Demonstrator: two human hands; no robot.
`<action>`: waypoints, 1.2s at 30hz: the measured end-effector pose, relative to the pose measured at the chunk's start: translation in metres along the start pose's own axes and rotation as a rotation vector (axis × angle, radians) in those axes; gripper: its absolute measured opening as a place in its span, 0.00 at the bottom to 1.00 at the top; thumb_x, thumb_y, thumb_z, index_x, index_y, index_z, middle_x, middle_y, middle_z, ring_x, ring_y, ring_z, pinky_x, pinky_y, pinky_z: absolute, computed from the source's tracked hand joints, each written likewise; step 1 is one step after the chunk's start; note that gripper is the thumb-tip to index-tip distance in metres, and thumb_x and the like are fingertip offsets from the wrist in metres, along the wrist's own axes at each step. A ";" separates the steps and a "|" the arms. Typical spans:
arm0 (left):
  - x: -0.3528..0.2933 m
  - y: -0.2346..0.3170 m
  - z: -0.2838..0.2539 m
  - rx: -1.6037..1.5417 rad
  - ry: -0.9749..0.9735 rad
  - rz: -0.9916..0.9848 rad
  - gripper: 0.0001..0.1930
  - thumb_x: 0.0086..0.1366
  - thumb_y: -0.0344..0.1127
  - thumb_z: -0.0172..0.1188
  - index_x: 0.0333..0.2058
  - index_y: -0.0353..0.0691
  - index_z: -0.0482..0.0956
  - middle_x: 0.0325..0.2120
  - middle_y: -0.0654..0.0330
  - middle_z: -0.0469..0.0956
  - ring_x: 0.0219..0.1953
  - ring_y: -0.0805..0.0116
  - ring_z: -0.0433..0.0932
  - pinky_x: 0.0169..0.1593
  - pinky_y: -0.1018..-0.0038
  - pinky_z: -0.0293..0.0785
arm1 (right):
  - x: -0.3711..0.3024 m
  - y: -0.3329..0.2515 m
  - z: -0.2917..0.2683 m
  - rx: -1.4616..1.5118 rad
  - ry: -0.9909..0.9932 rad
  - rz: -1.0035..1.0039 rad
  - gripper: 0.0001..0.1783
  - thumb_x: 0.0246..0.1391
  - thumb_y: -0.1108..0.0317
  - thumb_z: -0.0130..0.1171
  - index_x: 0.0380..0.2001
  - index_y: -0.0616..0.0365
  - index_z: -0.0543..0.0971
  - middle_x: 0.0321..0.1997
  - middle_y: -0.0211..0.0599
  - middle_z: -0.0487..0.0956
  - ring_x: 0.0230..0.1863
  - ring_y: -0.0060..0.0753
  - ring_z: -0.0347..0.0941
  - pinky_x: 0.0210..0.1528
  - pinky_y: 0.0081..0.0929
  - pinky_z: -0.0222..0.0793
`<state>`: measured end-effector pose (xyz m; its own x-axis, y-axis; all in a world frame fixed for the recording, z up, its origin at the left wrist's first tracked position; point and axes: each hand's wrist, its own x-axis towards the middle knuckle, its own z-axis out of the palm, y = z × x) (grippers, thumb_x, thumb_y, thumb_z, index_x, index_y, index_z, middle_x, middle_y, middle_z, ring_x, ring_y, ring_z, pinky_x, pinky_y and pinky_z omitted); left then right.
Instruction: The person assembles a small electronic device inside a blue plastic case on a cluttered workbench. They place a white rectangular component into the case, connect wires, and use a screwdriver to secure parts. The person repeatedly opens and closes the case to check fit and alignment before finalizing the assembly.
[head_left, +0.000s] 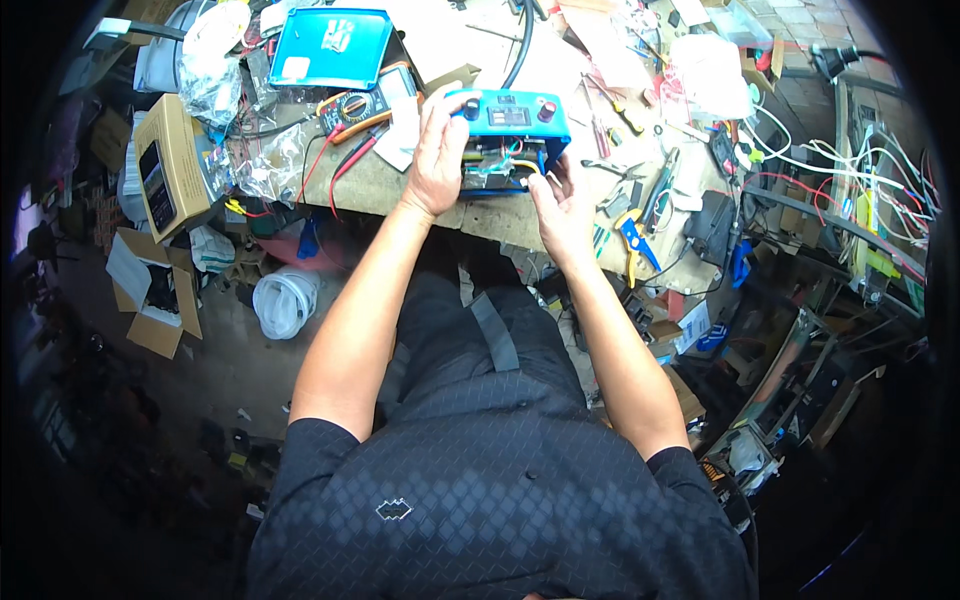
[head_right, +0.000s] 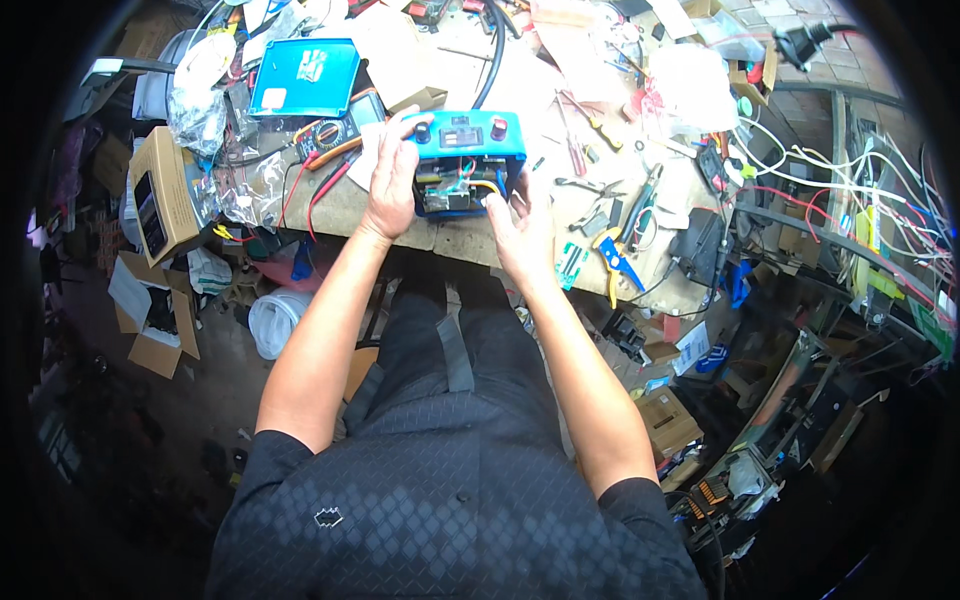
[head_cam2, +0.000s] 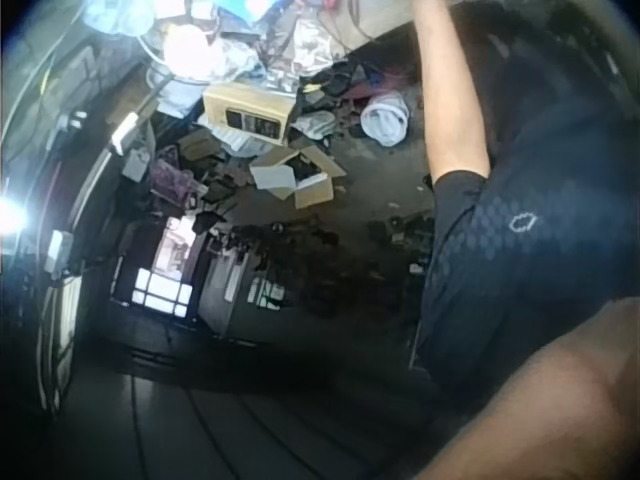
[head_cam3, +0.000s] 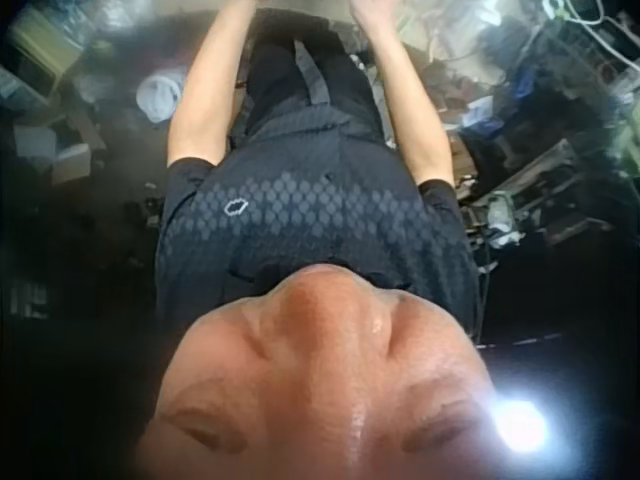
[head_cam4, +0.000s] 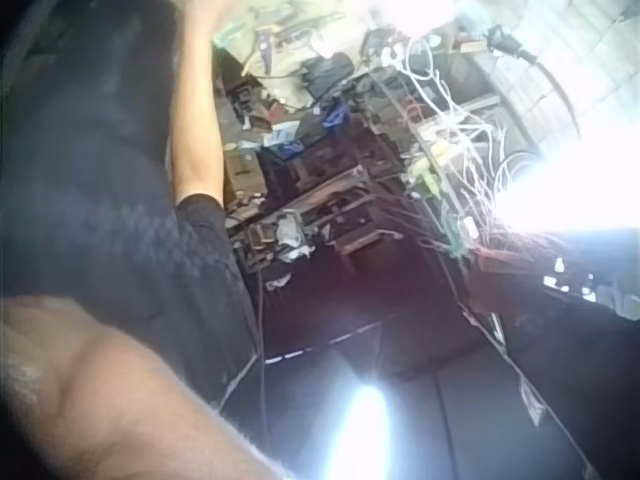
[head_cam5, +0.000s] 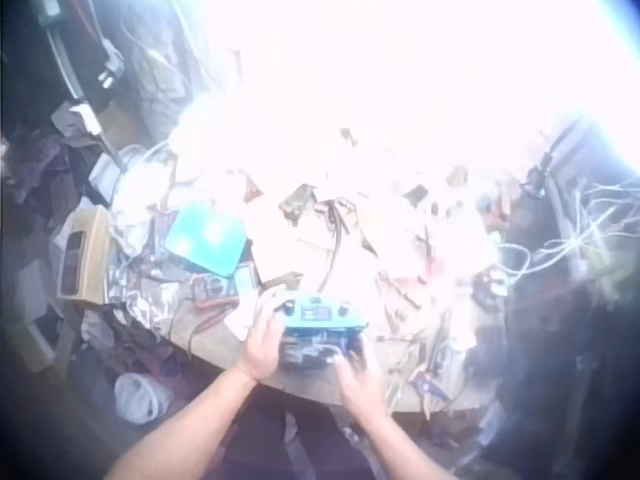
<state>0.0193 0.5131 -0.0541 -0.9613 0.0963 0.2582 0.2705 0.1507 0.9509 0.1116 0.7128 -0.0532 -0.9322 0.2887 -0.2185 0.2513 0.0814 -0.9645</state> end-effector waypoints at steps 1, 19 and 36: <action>0.002 0.002 -0.002 -0.006 -0.010 -0.001 0.19 0.82 0.38 0.48 0.62 0.34 0.76 0.65 0.44 0.70 0.69 0.49 0.69 0.74 0.61 0.61 | -0.005 -0.011 0.002 -0.032 0.035 0.020 0.37 0.67 0.67 0.68 0.73 0.68 0.65 0.68 0.55 0.73 0.66 0.41 0.74 0.68 0.36 0.73; 0.016 0.010 -0.008 -0.212 -0.087 -0.272 0.20 0.84 0.42 0.49 0.65 0.37 0.74 0.59 0.57 0.79 0.64 0.69 0.73 0.70 0.71 0.64 | -0.003 -0.028 0.008 -0.455 0.148 -0.153 0.13 0.58 0.61 0.73 0.43 0.54 0.84 0.35 0.33 0.84 0.29 0.33 0.80 0.37 0.34 0.76; 0.022 0.019 -0.007 -0.271 -0.094 -0.399 0.21 0.84 0.45 0.49 0.66 0.42 0.75 0.59 0.59 0.77 0.64 0.69 0.72 0.70 0.70 0.63 | 0.007 -0.018 -0.007 -0.054 -0.212 0.107 0.09 0.61 0.66 0.67 0.39 0.60 0.83 0.31 0.32 0.84 0.31 0.25 0.81 0.35 0.29 0.77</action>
<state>0.0032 0.5113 -0.0292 -0.9749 0.1730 -0.1400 -0.1533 -0.0661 0.9860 0.1025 0.7202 -0.0358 -0.9320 0.0920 -0.3505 0.3595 0.1142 -0.9261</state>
